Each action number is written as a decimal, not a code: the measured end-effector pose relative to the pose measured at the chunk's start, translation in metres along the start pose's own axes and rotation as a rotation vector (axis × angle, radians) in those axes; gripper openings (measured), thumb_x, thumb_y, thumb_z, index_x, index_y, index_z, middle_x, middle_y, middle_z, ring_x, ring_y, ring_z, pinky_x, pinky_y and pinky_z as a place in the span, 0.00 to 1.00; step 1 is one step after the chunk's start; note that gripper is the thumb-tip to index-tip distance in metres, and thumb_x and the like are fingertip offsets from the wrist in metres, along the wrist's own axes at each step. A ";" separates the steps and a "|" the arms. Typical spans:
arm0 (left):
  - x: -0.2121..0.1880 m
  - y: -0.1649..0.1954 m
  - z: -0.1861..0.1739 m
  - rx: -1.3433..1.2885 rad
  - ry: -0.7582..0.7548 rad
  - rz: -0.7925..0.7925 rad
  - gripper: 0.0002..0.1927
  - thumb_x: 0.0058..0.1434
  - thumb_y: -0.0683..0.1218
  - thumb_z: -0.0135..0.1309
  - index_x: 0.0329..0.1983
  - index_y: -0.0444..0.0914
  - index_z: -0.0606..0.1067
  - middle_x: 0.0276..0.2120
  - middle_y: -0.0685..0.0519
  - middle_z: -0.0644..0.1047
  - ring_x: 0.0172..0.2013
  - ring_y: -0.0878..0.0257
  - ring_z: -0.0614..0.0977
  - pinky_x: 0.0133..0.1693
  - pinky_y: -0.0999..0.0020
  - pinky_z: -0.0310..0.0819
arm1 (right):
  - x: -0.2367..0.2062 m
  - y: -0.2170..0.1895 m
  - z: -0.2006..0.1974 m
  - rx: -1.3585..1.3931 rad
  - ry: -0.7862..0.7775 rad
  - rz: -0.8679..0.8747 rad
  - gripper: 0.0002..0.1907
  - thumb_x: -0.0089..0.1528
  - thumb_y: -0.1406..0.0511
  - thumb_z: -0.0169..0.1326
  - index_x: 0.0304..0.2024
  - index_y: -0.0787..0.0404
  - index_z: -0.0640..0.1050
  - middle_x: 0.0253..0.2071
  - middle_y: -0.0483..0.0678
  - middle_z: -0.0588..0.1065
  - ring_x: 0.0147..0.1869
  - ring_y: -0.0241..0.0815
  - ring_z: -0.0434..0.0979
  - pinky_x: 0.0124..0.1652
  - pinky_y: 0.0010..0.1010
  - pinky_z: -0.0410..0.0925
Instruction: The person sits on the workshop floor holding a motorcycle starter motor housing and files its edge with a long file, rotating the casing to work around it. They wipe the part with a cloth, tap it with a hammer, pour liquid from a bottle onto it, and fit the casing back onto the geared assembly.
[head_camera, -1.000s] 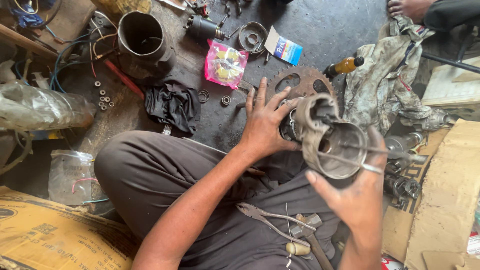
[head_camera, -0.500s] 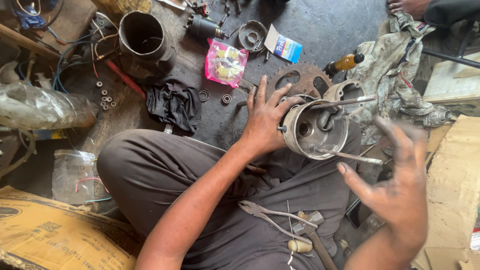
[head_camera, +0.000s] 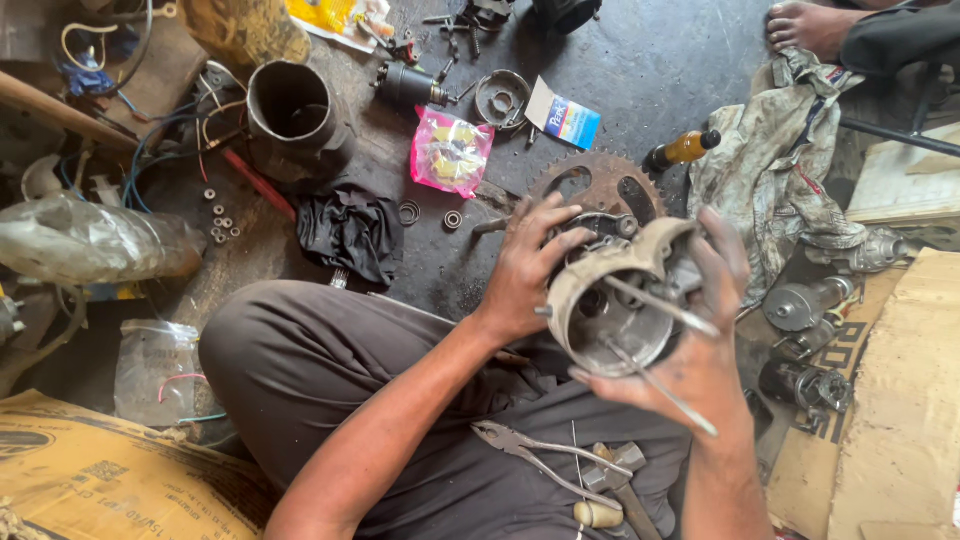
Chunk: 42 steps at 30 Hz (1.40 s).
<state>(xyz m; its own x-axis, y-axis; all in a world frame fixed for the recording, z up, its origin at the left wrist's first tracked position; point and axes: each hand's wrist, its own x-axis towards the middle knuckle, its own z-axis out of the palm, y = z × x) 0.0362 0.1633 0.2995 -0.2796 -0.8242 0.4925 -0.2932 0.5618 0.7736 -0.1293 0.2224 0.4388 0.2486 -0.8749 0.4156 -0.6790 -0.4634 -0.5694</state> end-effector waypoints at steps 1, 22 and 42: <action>0.002 0.004 -0.001 -0.020 0.007 0.014 0.32 0.54 0.50 0.71 0.61 0.43 0.73 0.66 0.47 0.70 0.71 0.47 0.70 0.76 0.43 0.57 | -0.003 0.000 -0.001 0.060 0.053 0.007 0.72 0.40 0.46 0.76 0.77 0.44 0.47 0.79 0.53 0.47 0.82 0.55 0.51 0.75 0.51 0.58; 0.010 0.067 -0.019 -0.290 -0.064 -0.063 0.35 0.51 0.47 0.72 0.62 0.40 0.73 0.67 0.39 0.66 0.67 0.44 0.73 0.65 0.54 0.73 | -0.004 -0.054 -0.055 -0.298 -0.133 0.103 0.62 0.43 0.32 0.66 0.68 0.58 0.65 0.67 0.63 0.57 0.76 0.69 0.50 0.70 0.65 0.49; 0.012 0.062 -0.029 -0.224 0.015 -0.018 0.40 0.46 0.47 0.73 0.61 0.35 0.70 0.68 0.39 0.65 0.67 0.44 0.72 0.66 0.55 0.72 | -0.008 -0.064 -0.035 -0.539 0.085 0.198 0.54 0.49 0.42 0.71 0.66 0.65 0.67 0.60 0.61 0.65 0.66 0.64 0.58 0.64 0.60 0.51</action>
<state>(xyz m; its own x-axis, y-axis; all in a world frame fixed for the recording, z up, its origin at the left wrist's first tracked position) 0.0417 0.1859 0.3648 -0.2618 -0.8359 0.4825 -0.0870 0.5183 0.8507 -0.1115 0.2642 0.4966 0.0398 -0.9129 0.4063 -0.9683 -0.1355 -0.2097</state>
